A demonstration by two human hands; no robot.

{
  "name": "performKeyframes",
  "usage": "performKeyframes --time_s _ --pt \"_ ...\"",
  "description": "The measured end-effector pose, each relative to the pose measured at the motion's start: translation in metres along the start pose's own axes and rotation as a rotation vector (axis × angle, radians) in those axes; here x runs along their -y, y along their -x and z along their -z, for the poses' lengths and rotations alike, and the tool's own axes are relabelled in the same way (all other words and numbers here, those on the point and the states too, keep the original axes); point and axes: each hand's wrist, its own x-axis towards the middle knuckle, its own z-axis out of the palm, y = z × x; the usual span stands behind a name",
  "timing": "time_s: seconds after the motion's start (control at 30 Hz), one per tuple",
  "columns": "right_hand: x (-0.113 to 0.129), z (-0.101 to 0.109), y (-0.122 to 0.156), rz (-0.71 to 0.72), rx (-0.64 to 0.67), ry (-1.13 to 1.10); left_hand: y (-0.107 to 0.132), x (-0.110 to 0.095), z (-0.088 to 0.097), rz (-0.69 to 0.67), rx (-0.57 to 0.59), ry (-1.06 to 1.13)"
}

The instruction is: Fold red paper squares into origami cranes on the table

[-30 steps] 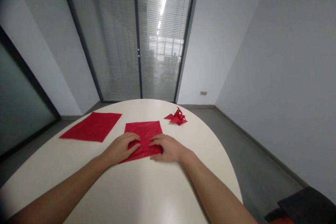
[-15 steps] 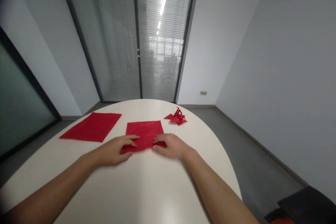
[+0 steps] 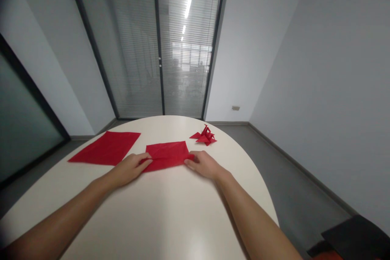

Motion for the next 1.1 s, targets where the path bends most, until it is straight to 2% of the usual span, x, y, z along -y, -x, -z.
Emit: performKeyframes --time_s 0.2,0.37,0.47,0.67,0.83,1.1 --pt "-0.007 -0.011 -0.005 -0.047 -0.073 -0.150 -0.006 0.005 -0.011 0.061 -0.145 -0.014" --pt "-0.006 -0.019 -0.010 -0.089 -0.253 -0.041 -0.009 -0.002 -0.019 0.135 -0.252 -0.023" --pt "-0.005 -0.024 -0.012 -0.099 -0.318 0.002 -0.009 -0.006 -0.023 0.182 -0.301 -0.059" --pt "-0.005 -0.029 -0.015 -0.075 -0.313 -0.084 -0.009 -0.012 -0.026 0.254 -0.329 -0.132" --pt "-0.006 -0.028 -0.016 -0.097 -0.303 0.054 -0.007 -0.020 -0.027 0.299 -0.316 -0.196" --pt "-0.006 -0.026 -0.015 -0.127 -0.279 0.241 -0.007 -0.016 -0.039 0.249 -0.379 -0.207"
